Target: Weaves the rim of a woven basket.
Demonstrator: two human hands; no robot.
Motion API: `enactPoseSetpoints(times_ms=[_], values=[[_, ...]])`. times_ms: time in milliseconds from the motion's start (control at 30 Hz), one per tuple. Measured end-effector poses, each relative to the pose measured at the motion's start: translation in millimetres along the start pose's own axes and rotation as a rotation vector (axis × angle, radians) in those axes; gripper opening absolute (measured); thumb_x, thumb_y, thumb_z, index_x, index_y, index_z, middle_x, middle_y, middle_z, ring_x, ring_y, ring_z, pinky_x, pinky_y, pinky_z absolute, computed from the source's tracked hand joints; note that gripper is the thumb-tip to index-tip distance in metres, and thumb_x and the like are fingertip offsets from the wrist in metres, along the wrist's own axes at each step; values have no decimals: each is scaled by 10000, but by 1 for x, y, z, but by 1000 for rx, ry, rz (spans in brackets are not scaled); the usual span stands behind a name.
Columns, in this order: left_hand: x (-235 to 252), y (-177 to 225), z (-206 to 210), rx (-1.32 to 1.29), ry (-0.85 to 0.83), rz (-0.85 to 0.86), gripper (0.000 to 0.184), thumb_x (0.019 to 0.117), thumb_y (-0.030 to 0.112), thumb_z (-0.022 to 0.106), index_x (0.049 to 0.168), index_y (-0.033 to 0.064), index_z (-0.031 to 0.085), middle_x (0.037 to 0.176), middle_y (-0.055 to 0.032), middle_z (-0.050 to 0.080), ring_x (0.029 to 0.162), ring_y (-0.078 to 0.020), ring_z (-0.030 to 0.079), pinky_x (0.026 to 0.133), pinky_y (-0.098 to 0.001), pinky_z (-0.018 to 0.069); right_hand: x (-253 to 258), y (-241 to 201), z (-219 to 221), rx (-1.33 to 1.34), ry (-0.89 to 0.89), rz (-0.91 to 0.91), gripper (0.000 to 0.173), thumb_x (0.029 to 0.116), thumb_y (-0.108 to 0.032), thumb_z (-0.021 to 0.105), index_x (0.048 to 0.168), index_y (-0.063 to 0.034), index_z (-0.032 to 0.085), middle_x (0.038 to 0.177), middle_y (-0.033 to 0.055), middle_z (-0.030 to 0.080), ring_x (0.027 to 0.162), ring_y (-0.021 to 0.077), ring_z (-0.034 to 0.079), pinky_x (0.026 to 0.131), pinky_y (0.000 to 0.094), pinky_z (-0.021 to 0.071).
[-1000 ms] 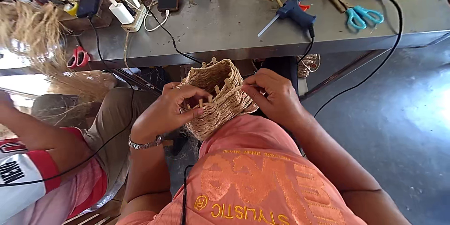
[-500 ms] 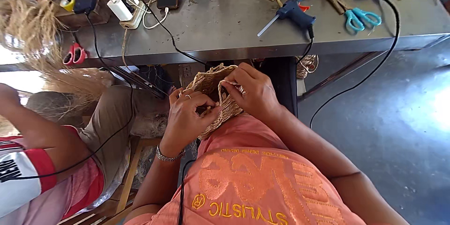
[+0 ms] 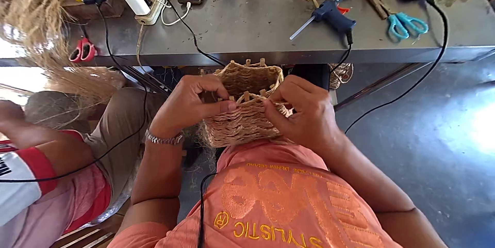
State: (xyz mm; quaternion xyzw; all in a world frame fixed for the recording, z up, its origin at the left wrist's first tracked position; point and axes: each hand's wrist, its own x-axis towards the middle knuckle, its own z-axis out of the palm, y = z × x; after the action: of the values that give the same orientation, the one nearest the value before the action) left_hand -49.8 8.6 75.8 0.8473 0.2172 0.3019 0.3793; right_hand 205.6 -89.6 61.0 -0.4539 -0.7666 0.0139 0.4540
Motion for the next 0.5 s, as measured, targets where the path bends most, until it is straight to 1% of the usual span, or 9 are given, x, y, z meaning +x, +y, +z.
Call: enactPoseSetpoints(times_ms=[67,133,200,233,267,300,367,433,500], values=[[12,-24,6,-96,-33,-59,169,862,256,772,807,109,710,807,60,665,726,-3,607,644,-189,509,-3,9,7,-25,-25,55,132,906,-144,662,825,-39,666,787,73,618,680,168,613,547,315,501],[16,-53,15,-162,-27,-84,166,880,237,763,815,101,693,816,49,643,750,-21,598,669,-206,501,-12,24,23,-8,-50,128,128,917,-138,664,850,-29,665,825,96,635,705,200,638,570,362,533],[17,-61,18,-92,28,-35,162,896,253,762,881,100,713,923,36,644,902,-45,601,816,-234,504,-17,34,31,15,-53,186,127,938,-145,661,881,-32,675,863,89,659,754,185,666,625,360,574],[16,-57,22,7,72,-20,182,908,278,752,968,108,732,1010,18,654,999,-70,605,911,-273,505,-18,35,31,17,-44,196,130,942,-146,656,881,-33,675,864,87,662,762,179,667,635,351,574],[12,-48,28,163,116,-15,252,932,319,718,1103,137,738,1135,6,664,1127,-102,598,1029,-347,476,-19,34,31,13,-40,195,138,951,-149,650,879,-34,669,861,87,656,765,178,663,637,345,568],[10,-37,34,329,154,-10,317,960,345,674,1225,175,714,1270,-4,648,1268,-155,546,1137,-487,354,-20,33,31,7,-38,193,144,962,-153,641,886,-33,664,862,89,649,771,181,659,643,346,565],[6,-14,48,608,229,28,359,999,272,593,1338,180,664,1436,-56,577,1442,-267,426,1205,-670,157,-20,33,30,-8,-28,180,150,980,-155,617,916,-29,666,878,97,650,775,188,659,640,345,564],[2,-5,69,706,310,46,380,1000,189,543,1361,153,653,1482,-96,551,1478,-294,395,1226,-685,119,-23,31,31,-19,-30,169,161,1006,-156,591,927,-29,652,883,96,650,769,186,664,637,343,576],[-2,-11,85,723,356,31,386,1008,242,569,1376,147,637,1483,-93,549,1480,-276,396,1245,-645,141,-25,29,33,-27,-34,158,178,1015,-165,575,920,-33,647,852,86,640,745,182,654,623,346,563]])
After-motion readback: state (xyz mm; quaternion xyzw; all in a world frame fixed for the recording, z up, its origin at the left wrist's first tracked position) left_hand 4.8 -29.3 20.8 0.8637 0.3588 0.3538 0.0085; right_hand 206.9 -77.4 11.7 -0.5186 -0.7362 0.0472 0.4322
